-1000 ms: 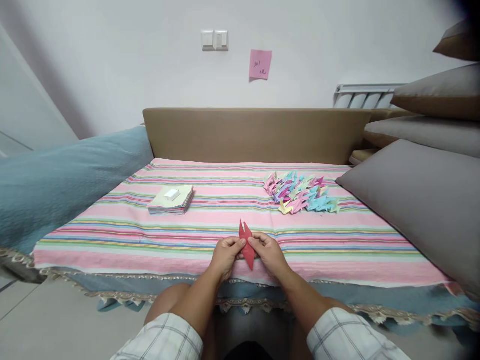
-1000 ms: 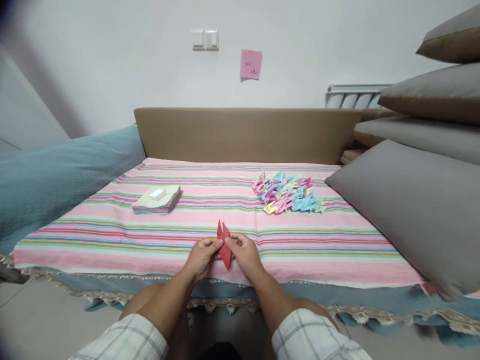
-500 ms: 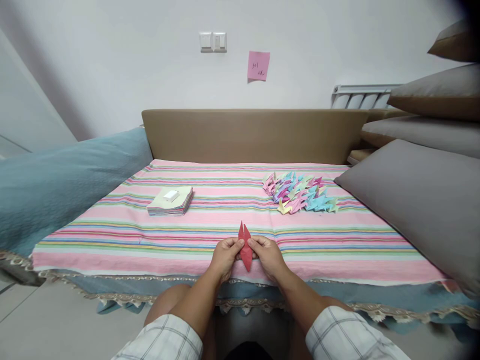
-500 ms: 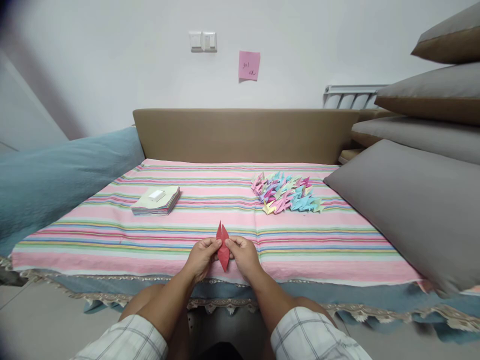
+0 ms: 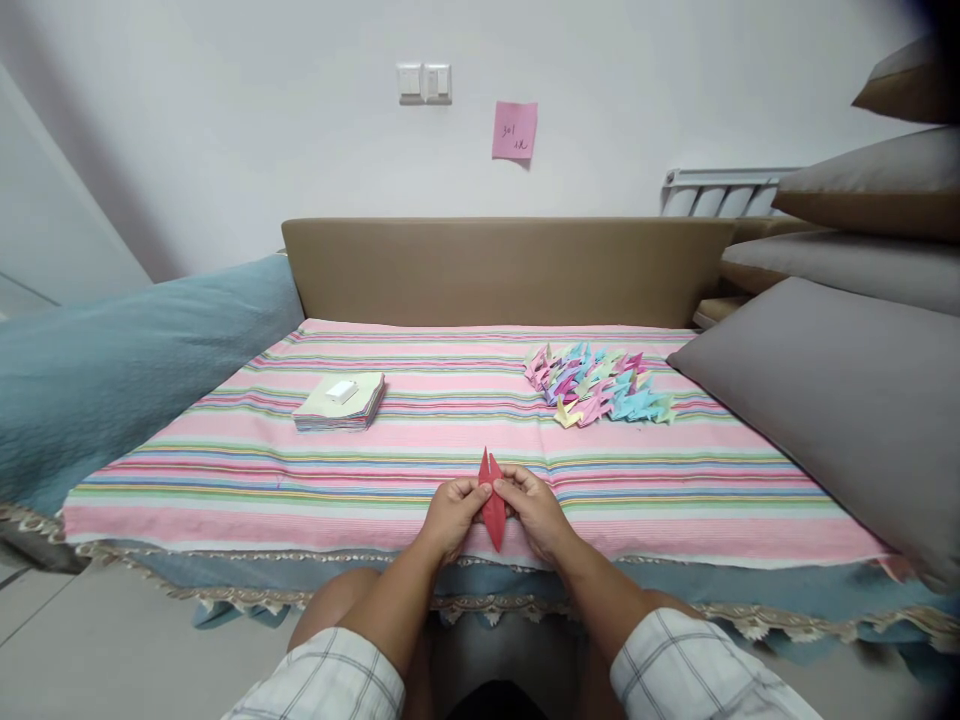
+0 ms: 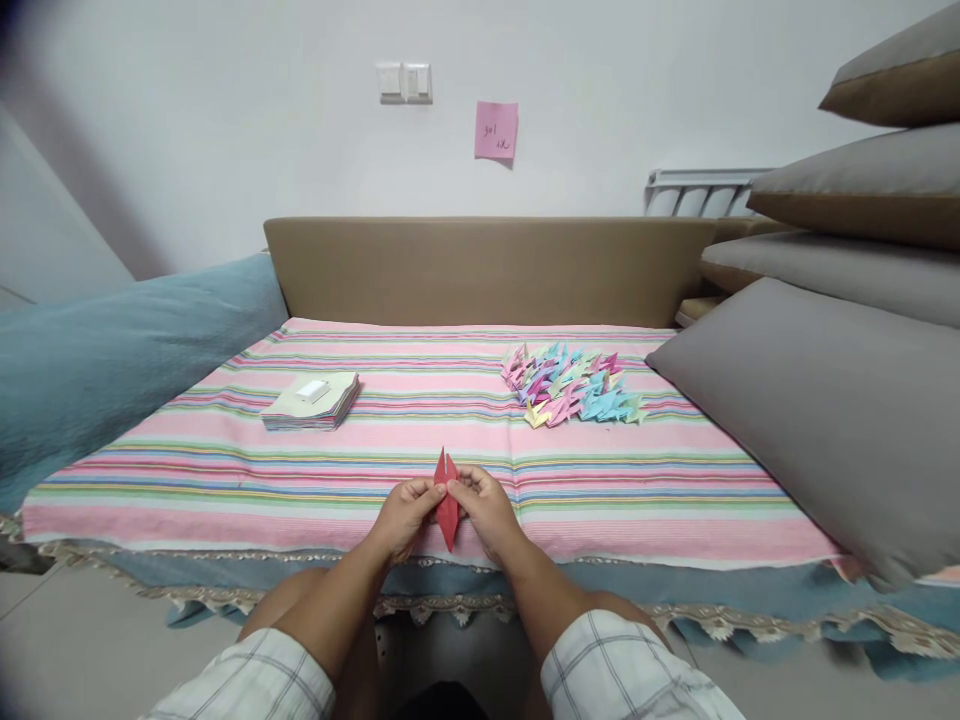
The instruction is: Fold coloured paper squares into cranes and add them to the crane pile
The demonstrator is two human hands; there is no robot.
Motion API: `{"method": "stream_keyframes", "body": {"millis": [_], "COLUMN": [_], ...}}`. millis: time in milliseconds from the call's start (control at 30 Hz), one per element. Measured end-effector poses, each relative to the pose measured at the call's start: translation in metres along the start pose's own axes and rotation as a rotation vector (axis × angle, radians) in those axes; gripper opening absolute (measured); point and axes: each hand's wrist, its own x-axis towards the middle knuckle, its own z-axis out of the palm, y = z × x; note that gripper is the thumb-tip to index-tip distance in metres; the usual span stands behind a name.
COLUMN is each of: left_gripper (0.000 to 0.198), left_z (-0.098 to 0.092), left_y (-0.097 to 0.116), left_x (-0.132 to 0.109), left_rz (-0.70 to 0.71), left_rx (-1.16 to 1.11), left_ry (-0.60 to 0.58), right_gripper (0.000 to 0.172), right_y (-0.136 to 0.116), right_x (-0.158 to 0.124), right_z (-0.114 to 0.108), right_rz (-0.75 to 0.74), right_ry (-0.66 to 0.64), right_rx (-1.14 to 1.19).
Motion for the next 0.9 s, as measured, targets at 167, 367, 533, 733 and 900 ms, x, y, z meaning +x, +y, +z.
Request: {"method": "stream_keyframes", "body": {"millis": [167,367,533,733,900], "left_gripper": [0.035,0.027,0.027,0.036,0.038], "left_z": [-0.004,-0.003,-0.001,-0.003,-0.001], "left_y": [-0.004,-0.006,-0.001,-0.001,-0.005], "left_x": [0.000,0.002,0.002,0.001,0.007], "left_rz": [0.091,0.138,0.112,0.013,0.120], "left_rx": [0.261,0.406,0.381,0.152,0.154], "left_ry": [-0.093,-0.057,-0.047,-0.057,0.130], "right_gripper": [0.033,0.035,0.034,0.026,0.045], "right_y": [-0.001,-0.001,-0.005,-0.005,-0.004], "right_x": [0.001,0.002,0.003,0.017,0.027], "right_z": [0.000,-0.001,-0.003,-0.010,-0.012], "right_rz": [-0.040,-0.087,-0.059,-0.124,-0.041], "right_ry": [-0.002,0.095,0.024,-0.007,-0.005], "right_rx": [-0.154,-0.232,-0.248,-0.346,-0.182]}}
